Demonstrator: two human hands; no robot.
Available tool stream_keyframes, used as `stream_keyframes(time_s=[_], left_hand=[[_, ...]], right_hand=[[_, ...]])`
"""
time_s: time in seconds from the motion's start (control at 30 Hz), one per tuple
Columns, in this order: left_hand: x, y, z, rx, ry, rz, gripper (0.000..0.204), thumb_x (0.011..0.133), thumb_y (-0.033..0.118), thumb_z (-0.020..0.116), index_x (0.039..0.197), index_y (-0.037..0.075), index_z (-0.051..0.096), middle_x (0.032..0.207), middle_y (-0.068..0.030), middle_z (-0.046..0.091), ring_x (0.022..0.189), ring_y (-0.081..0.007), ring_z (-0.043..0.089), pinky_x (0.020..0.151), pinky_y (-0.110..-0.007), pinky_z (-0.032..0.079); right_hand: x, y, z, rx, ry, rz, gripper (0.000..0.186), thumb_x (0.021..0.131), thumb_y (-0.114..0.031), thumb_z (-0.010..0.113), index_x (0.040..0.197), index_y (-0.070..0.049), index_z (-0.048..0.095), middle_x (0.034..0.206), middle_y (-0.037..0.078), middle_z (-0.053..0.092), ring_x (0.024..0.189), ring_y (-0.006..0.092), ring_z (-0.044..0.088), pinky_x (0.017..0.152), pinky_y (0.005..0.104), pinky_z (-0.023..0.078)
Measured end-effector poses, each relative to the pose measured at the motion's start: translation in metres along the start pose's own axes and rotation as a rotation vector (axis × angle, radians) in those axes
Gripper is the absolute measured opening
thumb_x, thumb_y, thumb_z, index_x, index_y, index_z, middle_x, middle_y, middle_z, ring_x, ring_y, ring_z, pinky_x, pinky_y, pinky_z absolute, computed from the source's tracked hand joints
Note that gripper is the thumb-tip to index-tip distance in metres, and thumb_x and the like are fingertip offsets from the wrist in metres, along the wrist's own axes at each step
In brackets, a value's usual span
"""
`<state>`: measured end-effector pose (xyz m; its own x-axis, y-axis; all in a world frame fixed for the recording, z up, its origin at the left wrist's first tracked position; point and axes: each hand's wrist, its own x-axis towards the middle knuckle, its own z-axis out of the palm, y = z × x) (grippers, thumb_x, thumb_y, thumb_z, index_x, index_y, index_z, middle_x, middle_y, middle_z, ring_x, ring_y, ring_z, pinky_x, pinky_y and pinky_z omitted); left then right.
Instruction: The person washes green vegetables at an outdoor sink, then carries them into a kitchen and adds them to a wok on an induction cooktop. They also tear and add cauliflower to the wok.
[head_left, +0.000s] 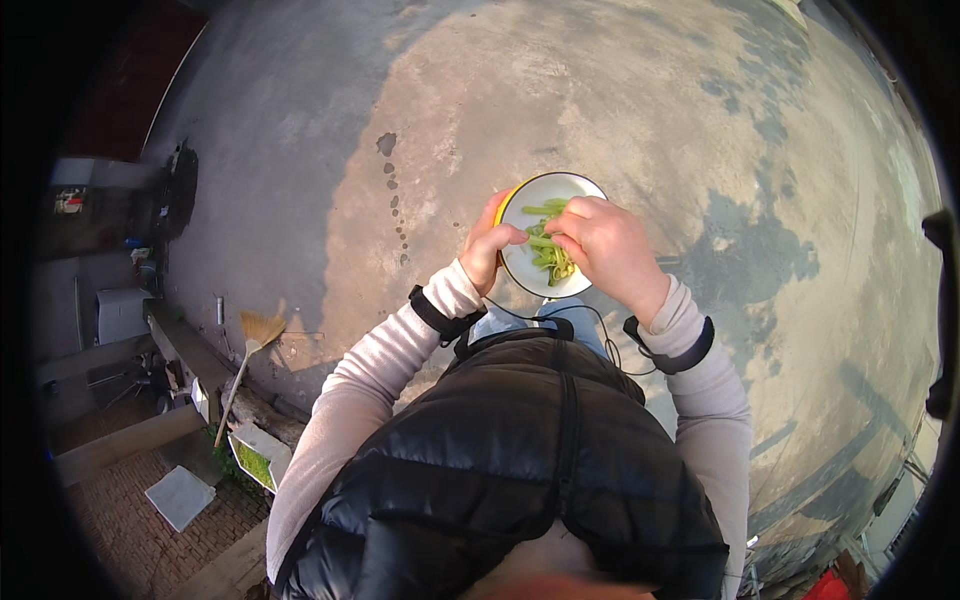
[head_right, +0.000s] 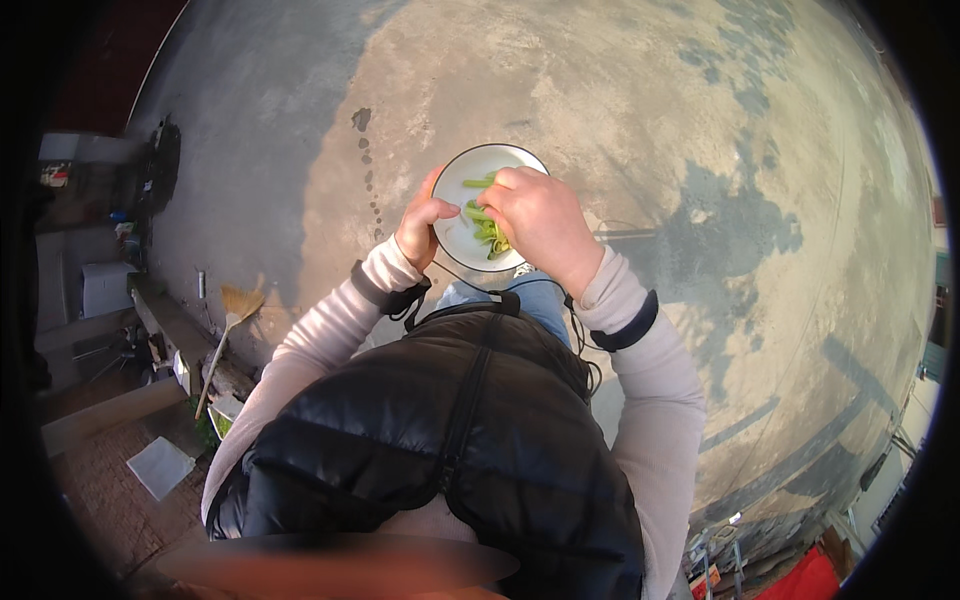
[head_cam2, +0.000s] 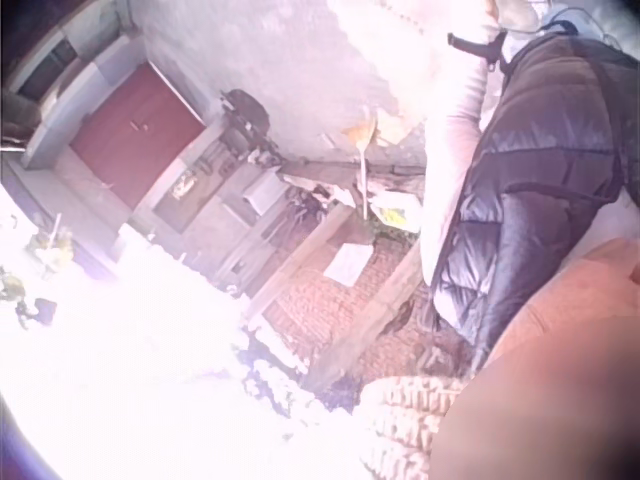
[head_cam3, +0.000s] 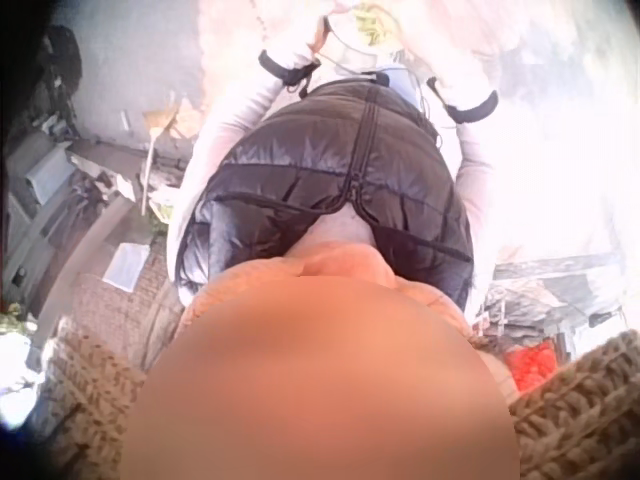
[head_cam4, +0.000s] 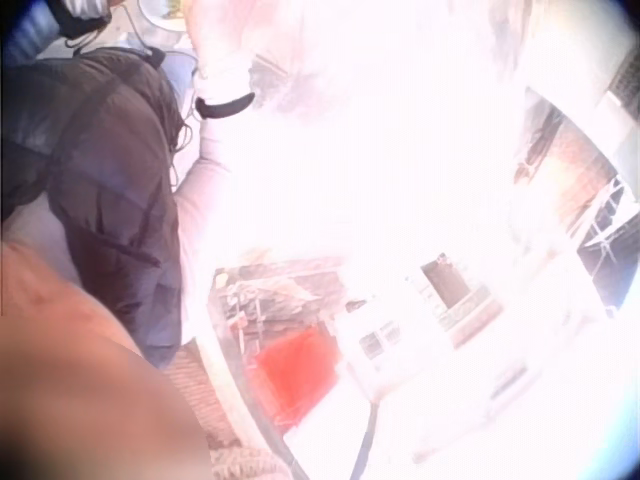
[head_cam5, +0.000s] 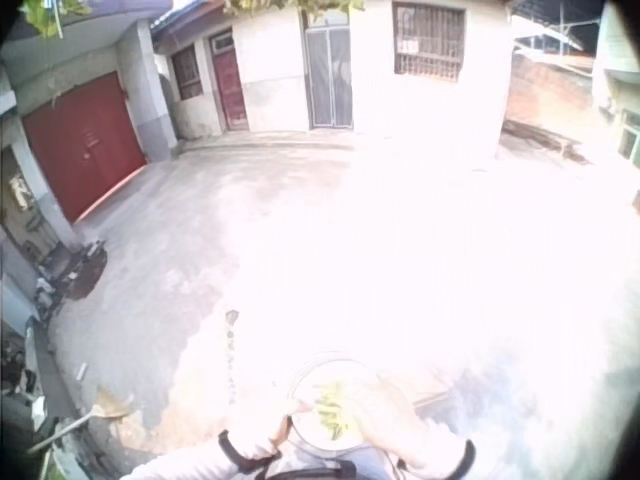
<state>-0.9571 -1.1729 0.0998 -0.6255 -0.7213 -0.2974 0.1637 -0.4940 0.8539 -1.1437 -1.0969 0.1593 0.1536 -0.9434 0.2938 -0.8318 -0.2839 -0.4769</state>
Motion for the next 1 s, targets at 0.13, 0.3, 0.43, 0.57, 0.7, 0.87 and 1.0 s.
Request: stream_keyframes(time_s=[0.13,0.3,0.43,0.57,0.7,0.87,1.0], left_hand=[[0.086,0.025,0.011,-0.094,0.100,-0.015,0.069,0.070,0.014,0.053,0.137,0.004,0.040,0.123,-0.0121,0.054,0.114,-0.0228,0.050,0.099,-0.033,0.040],[0.216,0.063,0.009,-0.130,0.119,0.036,0.067,0.071,0.015,0.051,0.137,0.005,0.041,0.124,-0.0138,0.054,0.113,-0.0239,0.052,0.098,-0.036,0.042],[0.326,0.103,0.006,-0.118,0.076,0.081,0.069,0.071,0.016,0.052,0.138,0.004,0.040,0.127,-0.0146,0.052,0.116,-0.0249,0.050,0.102,-0.036,0.039],[0.426,0.145,0.002,-0.046,0.082,0.048,0.070,0.073,0.020,0.058,0.138,0.002,0.038,0.127,-0.0141,0.052,0.119,-0.0233,0.048,0.103,-0.036,0.036],[0.532,0.197,-0.008,-0.068,0.078,0.092,0.069,0.076,0.021,0.060,0.138,0.002,0.038,0.122,-0.0125,0.054,0.115,-0.0212,0.048,0.100,-0.034,0.038],[0.685,0.233,-0.027,0.015,0.125,0.110,0.069,0.078,0.024,0.061,0.139,0.003,0.036,0.125,-0.0123,0.052,0.117,-0.0219,0.048,0.101,-0.033,0.037],[0.797,0.272,-0.024,0.013,0.169,0.105,0.068,0.082,0.029,0.063,0.140,0.004,0.036,0.125,-0.0120,0.052,0.117,-0.0214,0.048,0.100,-0.033,0.038]], right_hand=[[0.082,0.065,0.010,0.057,-0.166,-0.131,0.011,0.074,-0.013,0.071,0.082,-0.006,0.068,0.083,0.006,0.060,0.080,0.0267,0.062,0.067,0.0391,0.051],[0.179,0.164,0.019,0.113,-0.307,-0.090,0.013,0.073,-0.013,0.072,0.079,-0.004,0.064,0.081,0.010,0.059,0.079,0.0314,0.062,0.068,0.0431,0.050],[0.272,0.238,0.010,0.052,-0.363,-0.028,0.015,0.074,-0.015,0.070,0.078,-0.003,0.061,0.079,0.011,0.060,0.077,0.0331,0.062,0.067,0.0445,0.049],[0.343,0.306,-0.036,0.089,-0.176,0.024,0.011,0.076,-0.010,0.068,0.080,-0.005,0.060,0.082,0.010,0.058,0.072,0.0301,0.061,0.063,0.0399,0.049],[0.398,0.399,-0.127,0.263,0.006,0.329,0.010,0.076,-0.003,0.070,0.083,-0.006,0.063,0.077,0.004,0.055,0.061,0.0146,0.053,0.056,0.0274,0.043],[0.500,0.547,-0.173,-0.393,0.058,0.343,0.015,0.075,0.006,0.064,0.086,-0.005,0.065,0.090,0.008,0.060,0.077,0.0239,0.059,0.064,0.0340,0.048],[0.616,0.604,-0.121,0.029,0.092,0.079,0.014,0.072,-0.004,0.071,0.085,-0.006,0.067,0.094,0.007,0.057,0.086,0.0285,0.056,0.074,0.0381,0.046]])
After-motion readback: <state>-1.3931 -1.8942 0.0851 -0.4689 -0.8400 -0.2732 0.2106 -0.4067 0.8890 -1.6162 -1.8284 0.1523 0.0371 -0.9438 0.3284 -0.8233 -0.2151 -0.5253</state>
